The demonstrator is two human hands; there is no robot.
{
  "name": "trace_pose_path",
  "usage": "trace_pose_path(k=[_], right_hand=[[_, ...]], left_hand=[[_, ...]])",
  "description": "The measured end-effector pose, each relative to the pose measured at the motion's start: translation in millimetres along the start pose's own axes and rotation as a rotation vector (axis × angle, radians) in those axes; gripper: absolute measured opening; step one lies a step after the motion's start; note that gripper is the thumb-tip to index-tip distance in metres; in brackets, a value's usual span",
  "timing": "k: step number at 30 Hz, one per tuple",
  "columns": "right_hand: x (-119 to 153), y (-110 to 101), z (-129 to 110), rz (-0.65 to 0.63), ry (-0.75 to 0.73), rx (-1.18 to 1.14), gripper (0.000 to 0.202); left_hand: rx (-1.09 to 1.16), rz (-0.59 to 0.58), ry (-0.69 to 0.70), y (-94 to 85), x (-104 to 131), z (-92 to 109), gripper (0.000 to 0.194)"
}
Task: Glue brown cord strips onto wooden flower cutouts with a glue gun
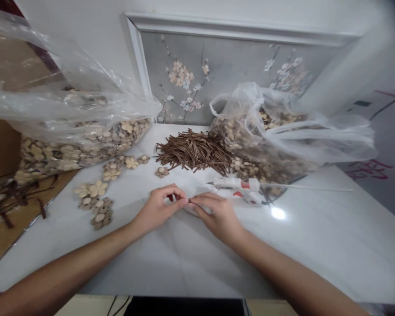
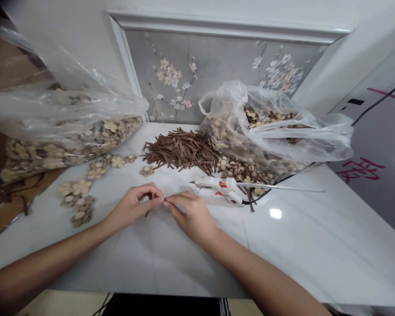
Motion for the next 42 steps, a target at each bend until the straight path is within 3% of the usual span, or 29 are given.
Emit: trace_pose_path(k=[8,13,16,26,33,42], right_hand=[[8,-6,28,0.149,0.366,-0.331,0.014],[12,2,35,0.207,0.495,-0.674,0.015],[13,7,37,0.228,0.55,-0.794,0.015],[21,15,48,0.289,0.639,-0.997,0.02],[21,12,43,0.305,0.54,-1.017,0.018],[22,9,45,0.35,0.608,-1.035,0.022]], left_hand=[[0.326,0.015,-0.034,8.1,2,-6,0.017],[0.382,-0.025,-0.015,15.8,2,-3,0.014],[0.399,-0.034,-0.08,19.5,3,-8,0.016],[0.335,-0.061,-0.134,27.8,4,-14,0.022],[0.366,-0.083,-0.121,33.1,7,-12,0.022],[0.375,-0.071,-0.136,32.9,6,-16,0.025]])
Point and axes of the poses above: each hand's wrist, its own x-axis away from the middle knuckle, its own y-axis out of the palm, z = x × y, the point moved 10 cm from there along -x, towards the middle knuckle, and after that the axes turned 3 degrees about -x, right-handed, at the moved point
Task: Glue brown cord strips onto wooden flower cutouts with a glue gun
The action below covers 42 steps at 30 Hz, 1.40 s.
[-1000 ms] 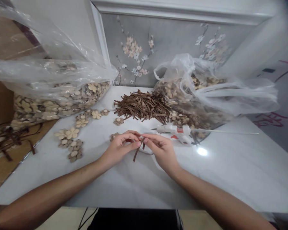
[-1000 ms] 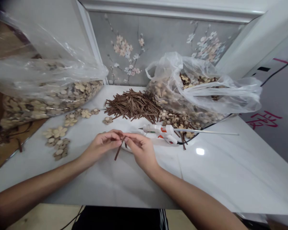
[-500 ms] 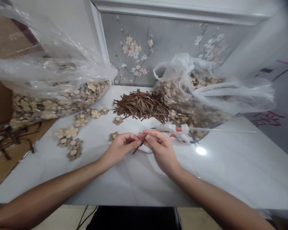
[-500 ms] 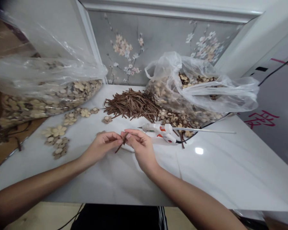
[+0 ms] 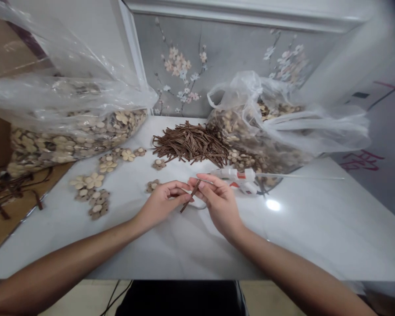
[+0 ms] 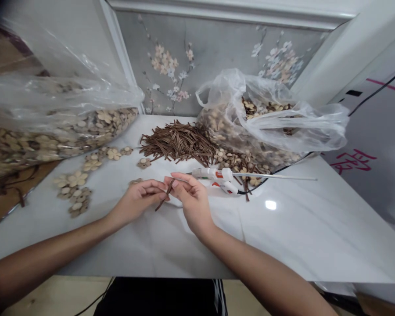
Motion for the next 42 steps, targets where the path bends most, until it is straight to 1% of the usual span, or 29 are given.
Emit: trace_pose_path(k=[4,7,13,18,21,25,30,36,40,42], right_hand=[[-1,2,1,-0.012,0.038,-0.002,0.022],[-1,2,4,-0.012,0.076,-0.006,0.023],[-2,3,7,-0.018,0.107,-0.038,0.024],[-2,1,2,0.005,0.087,-0.015,0.026],[0,1,0,0.009,0.091,0.035,0.032],[2,3,2,-0.008,0.105,0.08,0.039],[1,0,3,0.011,0.086,0.073,0.032],[0,2,-2,-0.033,0.035,0.011,0.025],[1,6,-3,-0.059,0.028,0.024,0.026],[2,9,-3,-0.065,0.019,0.001,0.026]], left_hand=[[-0.129,-0.032,0.033,-0.4,-1,5,0.024],[-0.206,-0.04,0.03,-1.5,-2,6,0.028],[-0.233,-0.07,0.009,1.6,0,2,0.036],[-0.26,-0.058,0.061,3.7,2,11,0.033],[-0.246,-0.033,0.072,2.4,3,14,0.032],[-0.234,-0.031,0.079,2.7,4,15,0.031],[-0.232,-0.049,0.095,4.7,4,15,0.025],[-0.089,-0.099,-0.009,5.2,1,1,0.026],[-0.054,-0.098,-0.026,5.7,1,-1,0.022],[-0.055,-0.121,-0.026,10.5,2,-1,0.019]])
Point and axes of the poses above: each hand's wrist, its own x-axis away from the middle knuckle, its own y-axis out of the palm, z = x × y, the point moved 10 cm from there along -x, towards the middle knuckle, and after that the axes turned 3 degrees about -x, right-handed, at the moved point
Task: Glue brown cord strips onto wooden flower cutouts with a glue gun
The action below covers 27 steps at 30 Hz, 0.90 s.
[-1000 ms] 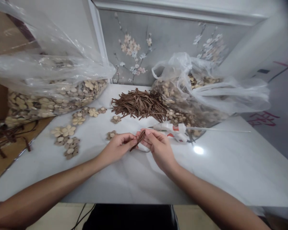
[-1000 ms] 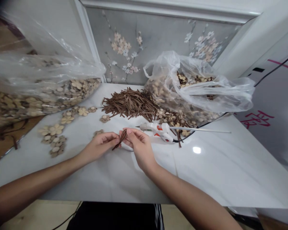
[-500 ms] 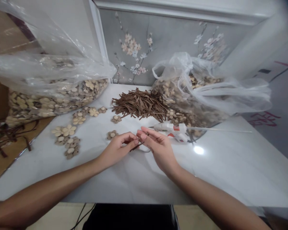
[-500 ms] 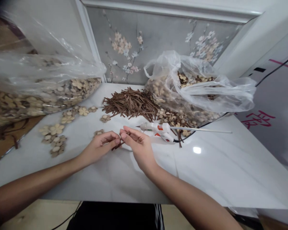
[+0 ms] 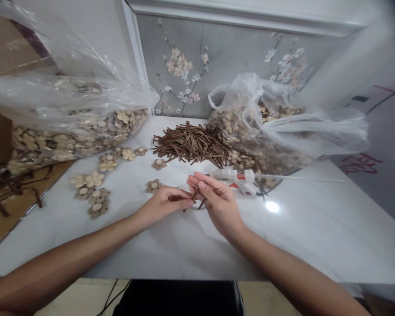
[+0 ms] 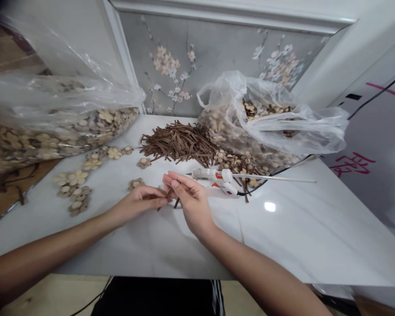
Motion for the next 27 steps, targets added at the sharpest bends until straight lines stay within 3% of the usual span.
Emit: trace_pose_path(k=[5,9,18,27], right_hand=[[2,10,3,-0.028,-0.024,-0.1,0.021],[3,10,6,-0.045,-0.01,-0.073,0.024],[-2,7,-4,-0.038,0.051,0.076,0.049],[-4,-6,-6,0.069,0.032,0.206,0.032]], left_hand=[[-0.009,-0.111,0.004,18.6,2,-3,0.017],[-0.099,-0.129,-0.022,19.9,3,-5,0.025],[-0.346,0.122,0.11,-17.1,3,21,0.018],[-0.56,0.096,0.185,-9.9,5,25,0.013]])
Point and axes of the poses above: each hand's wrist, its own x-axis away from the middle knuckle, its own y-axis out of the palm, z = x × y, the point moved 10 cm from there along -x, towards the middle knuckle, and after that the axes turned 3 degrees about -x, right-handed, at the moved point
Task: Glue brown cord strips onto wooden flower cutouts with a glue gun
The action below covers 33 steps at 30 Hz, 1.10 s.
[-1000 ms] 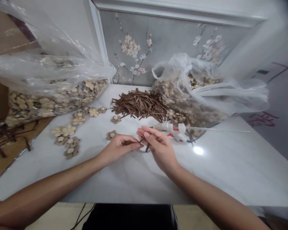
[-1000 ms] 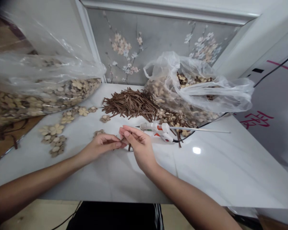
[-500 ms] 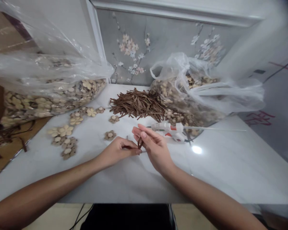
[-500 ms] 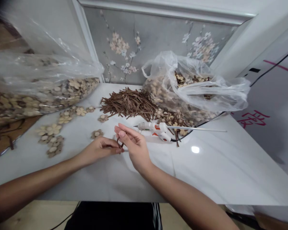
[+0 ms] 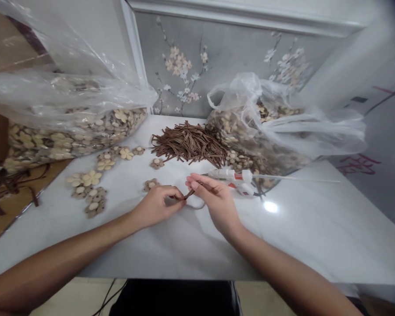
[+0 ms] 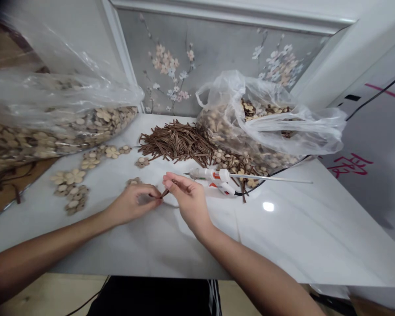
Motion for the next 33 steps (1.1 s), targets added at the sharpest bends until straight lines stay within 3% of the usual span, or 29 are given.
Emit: trace_pose_path(k=[7,16,27,33], right_hand=[[2,-2,-10,-0.002,-0.041,-0.033,0.035],[-3,-7,-9,-0.011,-0.019,0.021,0.031],[-3,-12,-10,0.042,-0.026,-0.064,0.033],[-2,-14,-11,0.053,-0.031,-0.048,0.035]], left_hand=[[0.12,-0.055,-0.067,-9.8,-3,-6,0.024],[0.155,-0.033,-0.021,-19.0,-1,-6,0.021],[0.428,0.025,-0.081,-26.2,-3,-20,0.041],[0.512,0.004,-0.151,-23.7,0,-24,0.029]])
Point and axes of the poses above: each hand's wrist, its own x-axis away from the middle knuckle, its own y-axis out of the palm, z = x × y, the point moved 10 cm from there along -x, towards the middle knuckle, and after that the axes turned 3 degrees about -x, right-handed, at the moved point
